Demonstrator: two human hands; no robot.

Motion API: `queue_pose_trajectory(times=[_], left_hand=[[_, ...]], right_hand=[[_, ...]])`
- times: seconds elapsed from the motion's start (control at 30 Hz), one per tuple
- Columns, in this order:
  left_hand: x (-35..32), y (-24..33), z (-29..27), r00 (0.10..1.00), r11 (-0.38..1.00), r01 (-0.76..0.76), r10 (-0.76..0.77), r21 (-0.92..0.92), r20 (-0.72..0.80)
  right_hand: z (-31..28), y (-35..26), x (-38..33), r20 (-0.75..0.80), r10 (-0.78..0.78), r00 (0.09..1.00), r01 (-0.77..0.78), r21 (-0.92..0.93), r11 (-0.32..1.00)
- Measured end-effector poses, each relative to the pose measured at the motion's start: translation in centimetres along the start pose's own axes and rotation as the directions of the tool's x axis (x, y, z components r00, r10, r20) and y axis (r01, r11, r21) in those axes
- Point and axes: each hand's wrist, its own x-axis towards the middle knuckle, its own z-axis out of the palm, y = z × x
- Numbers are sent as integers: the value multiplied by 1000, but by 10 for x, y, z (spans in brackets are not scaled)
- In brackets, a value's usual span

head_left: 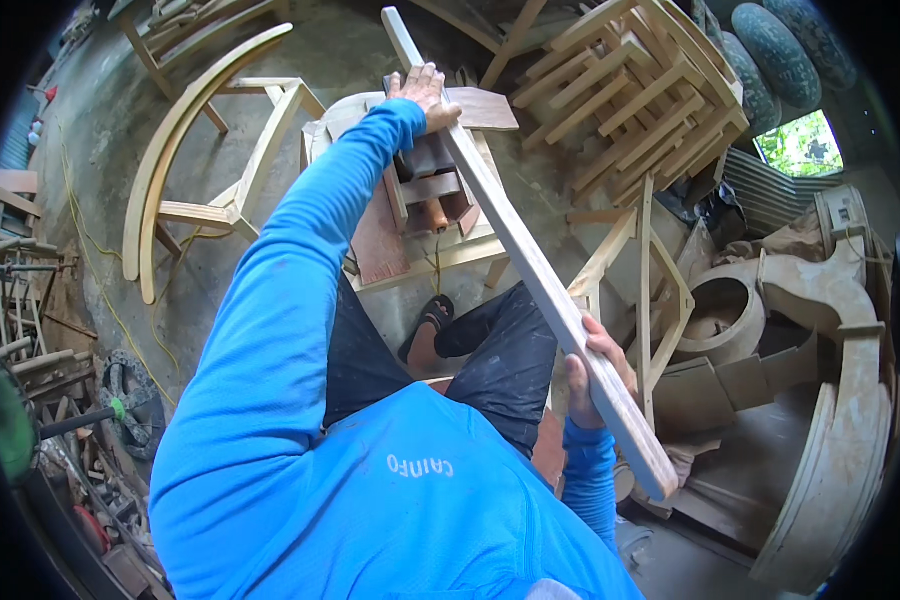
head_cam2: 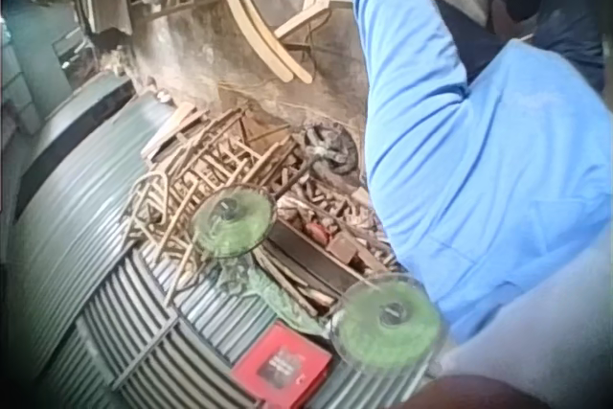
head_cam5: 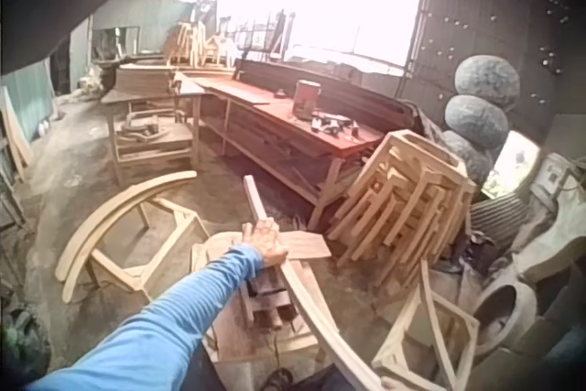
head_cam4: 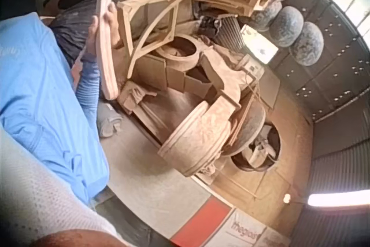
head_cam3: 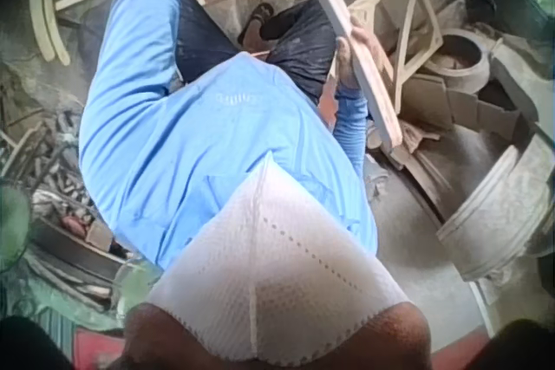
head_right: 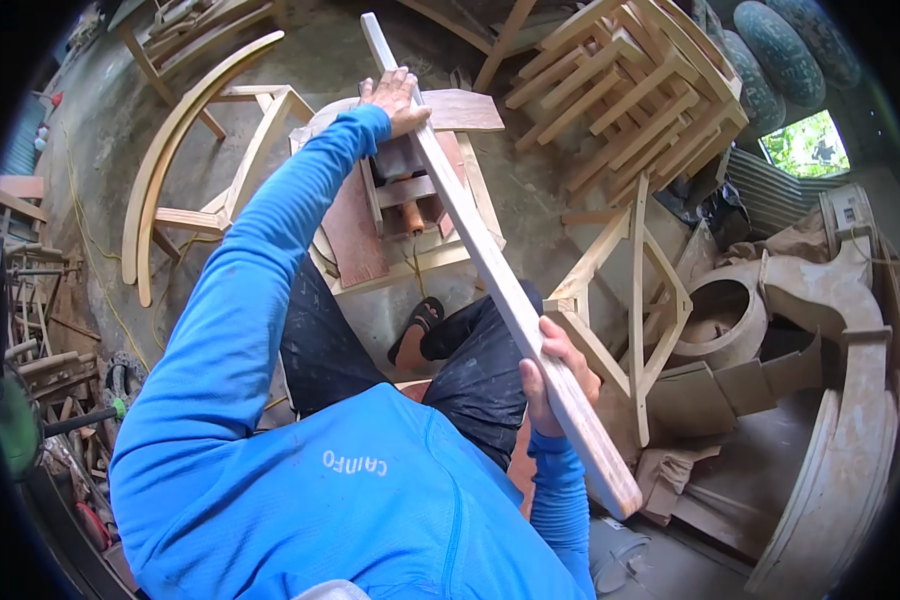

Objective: The recorder uses a stationary belt sander to smooth the edges and surfaces of a curved wooden chair component.

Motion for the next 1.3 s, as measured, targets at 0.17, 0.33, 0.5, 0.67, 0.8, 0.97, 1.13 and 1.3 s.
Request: queue_pose_trajectory(times=[0.17,0.33,0.5,0.67,0.8,0.97,1.13,1.3], left_hand=[[-116,86,9,1000,972,5,-4,-235,6],[-197,169,18,985,795,-62,-47,-604,-163],[-169,143,33,973,791,-37,-112,-611,-204],[-91,66,38,981,977,-14,-27,-211,-192],[-34,20,34,979,998,2,-15,-64,-202],[-44,3,36,974,996,7,-27,-90,-225],[-151,108,29,987,964,-65,24,-257,-157],[-223,155,23,998,964,-9,-8,-265,-62]], right_hand=[[-110,-60,-53,192,-128,973,181,-291,939],[-194,-133,-85,187,-234,954,282,-304,910],[-165,-127,-60,339,-292,894,388,-262,884],[-82,-21,-53,215,-314,925,355,-186,916],[-16,28,-41,253,-329,910,372,-143,917],[-19,19,-40,191,-283,940,300,-65,952],[-149,-14,-127,-73,338,938,-320,190,928],[-219,0,-171,-67,664,745,-460,670,583]])
